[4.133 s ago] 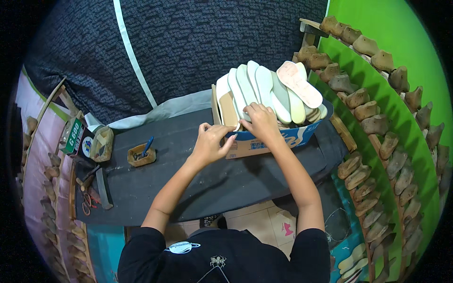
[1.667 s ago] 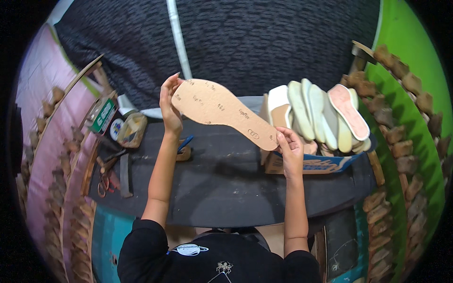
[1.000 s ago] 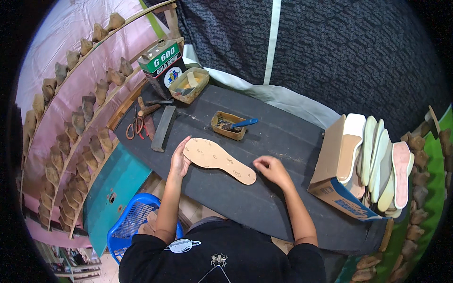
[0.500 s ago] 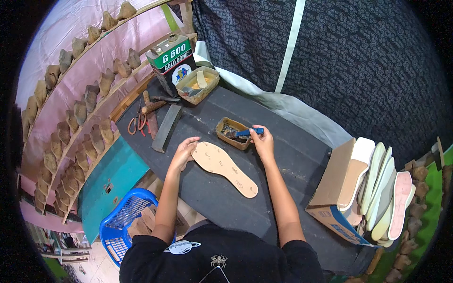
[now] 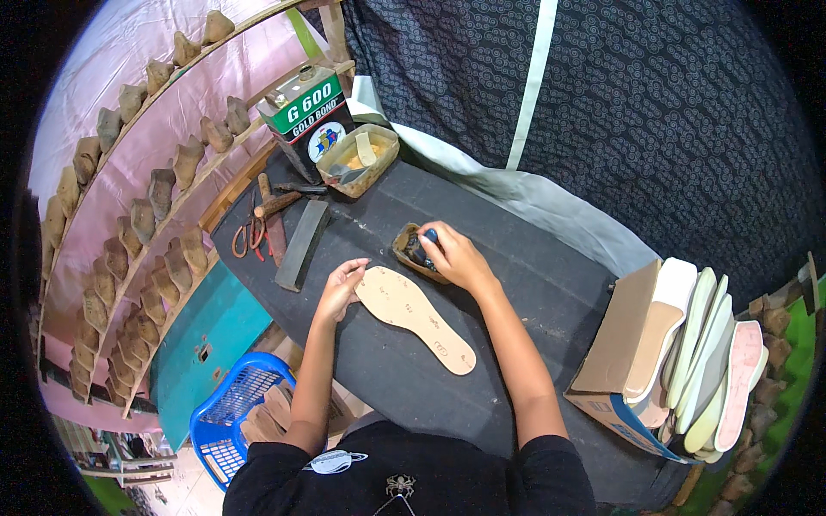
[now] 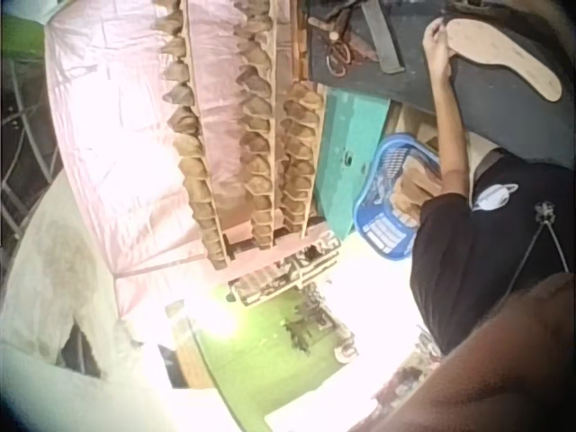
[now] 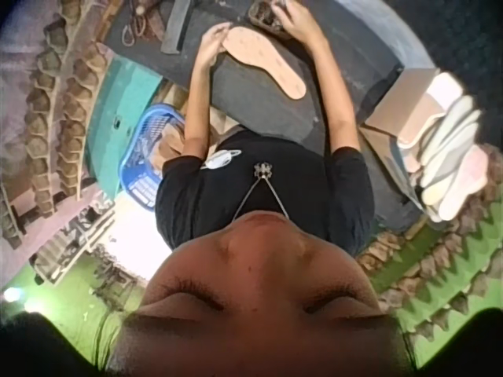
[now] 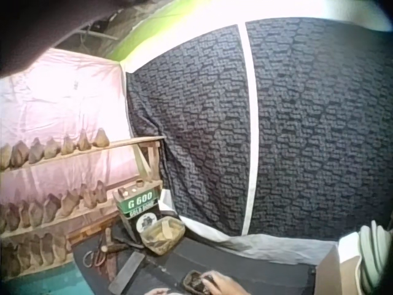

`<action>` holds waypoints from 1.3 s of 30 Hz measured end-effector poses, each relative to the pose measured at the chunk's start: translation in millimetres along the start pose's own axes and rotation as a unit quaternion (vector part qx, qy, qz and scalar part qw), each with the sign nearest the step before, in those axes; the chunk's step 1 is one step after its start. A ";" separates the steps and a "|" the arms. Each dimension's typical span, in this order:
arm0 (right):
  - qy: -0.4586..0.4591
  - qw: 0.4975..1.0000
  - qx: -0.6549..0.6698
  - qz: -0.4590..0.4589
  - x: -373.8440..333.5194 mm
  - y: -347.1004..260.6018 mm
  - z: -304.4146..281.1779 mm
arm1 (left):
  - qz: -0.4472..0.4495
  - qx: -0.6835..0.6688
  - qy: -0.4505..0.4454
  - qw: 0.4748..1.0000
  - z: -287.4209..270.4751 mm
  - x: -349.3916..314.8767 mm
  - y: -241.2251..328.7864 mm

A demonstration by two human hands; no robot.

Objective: Apply adhesive to the surface of shoe insoles using a brush.

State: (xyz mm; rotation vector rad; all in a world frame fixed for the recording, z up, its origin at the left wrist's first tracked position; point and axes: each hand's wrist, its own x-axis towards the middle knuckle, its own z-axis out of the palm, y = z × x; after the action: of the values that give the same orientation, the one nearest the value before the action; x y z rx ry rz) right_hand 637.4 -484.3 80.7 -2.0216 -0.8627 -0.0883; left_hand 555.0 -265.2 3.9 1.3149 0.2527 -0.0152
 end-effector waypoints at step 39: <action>0.290 0.907 0.286 0.103 -4.0 53.7 -0.7 | -0.025 0.017 -0.051 0.998 -5.3 9.7 -3.6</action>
State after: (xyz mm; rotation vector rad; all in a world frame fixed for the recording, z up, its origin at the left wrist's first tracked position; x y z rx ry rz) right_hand 667.1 -505.4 41.0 -1.3953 -0.2436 -0.2685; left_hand 563.0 -259.8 -2.6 1.3379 0.1990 -0.1290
